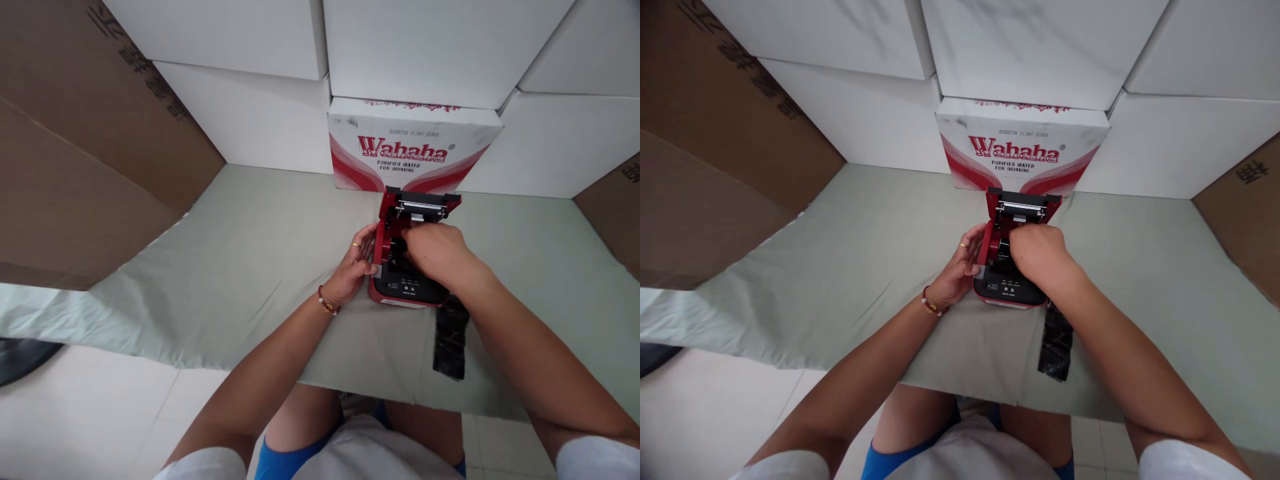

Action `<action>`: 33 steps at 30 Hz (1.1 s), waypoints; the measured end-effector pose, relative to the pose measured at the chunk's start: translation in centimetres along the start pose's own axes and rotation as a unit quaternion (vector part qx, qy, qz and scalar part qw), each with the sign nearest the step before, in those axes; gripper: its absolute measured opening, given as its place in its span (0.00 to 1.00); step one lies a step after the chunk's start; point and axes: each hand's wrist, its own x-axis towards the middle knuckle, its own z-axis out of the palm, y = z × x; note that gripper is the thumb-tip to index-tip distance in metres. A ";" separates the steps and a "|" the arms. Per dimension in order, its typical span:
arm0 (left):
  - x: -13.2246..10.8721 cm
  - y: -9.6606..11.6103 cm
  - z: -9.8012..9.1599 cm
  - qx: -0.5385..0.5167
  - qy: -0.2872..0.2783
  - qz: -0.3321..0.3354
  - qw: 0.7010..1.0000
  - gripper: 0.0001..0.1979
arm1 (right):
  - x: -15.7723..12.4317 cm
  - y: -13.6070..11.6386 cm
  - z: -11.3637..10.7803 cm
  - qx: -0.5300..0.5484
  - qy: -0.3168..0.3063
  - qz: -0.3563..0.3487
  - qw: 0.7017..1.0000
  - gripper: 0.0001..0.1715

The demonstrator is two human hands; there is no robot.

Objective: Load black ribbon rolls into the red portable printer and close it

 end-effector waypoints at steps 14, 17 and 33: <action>0.3 0.2 0.4 -0.072 0.009 -0.034 0.997 0.43 | -1.6 1.1 0.6 0.071 0.007 0.029 0.997 0.23; 0.2 0.4 0.5 -0.077 0.011 -0.038 0.996 0.42 | -1.8 1.0 0.7 0.092 0.008 0.051 0.994 0.23; 0.2 0.6 0.6 -0.089 0.020 -0.046 0.995 0.42 | -3.1 1.7 4.0 0.392 0.179 0.129 0.893 0.24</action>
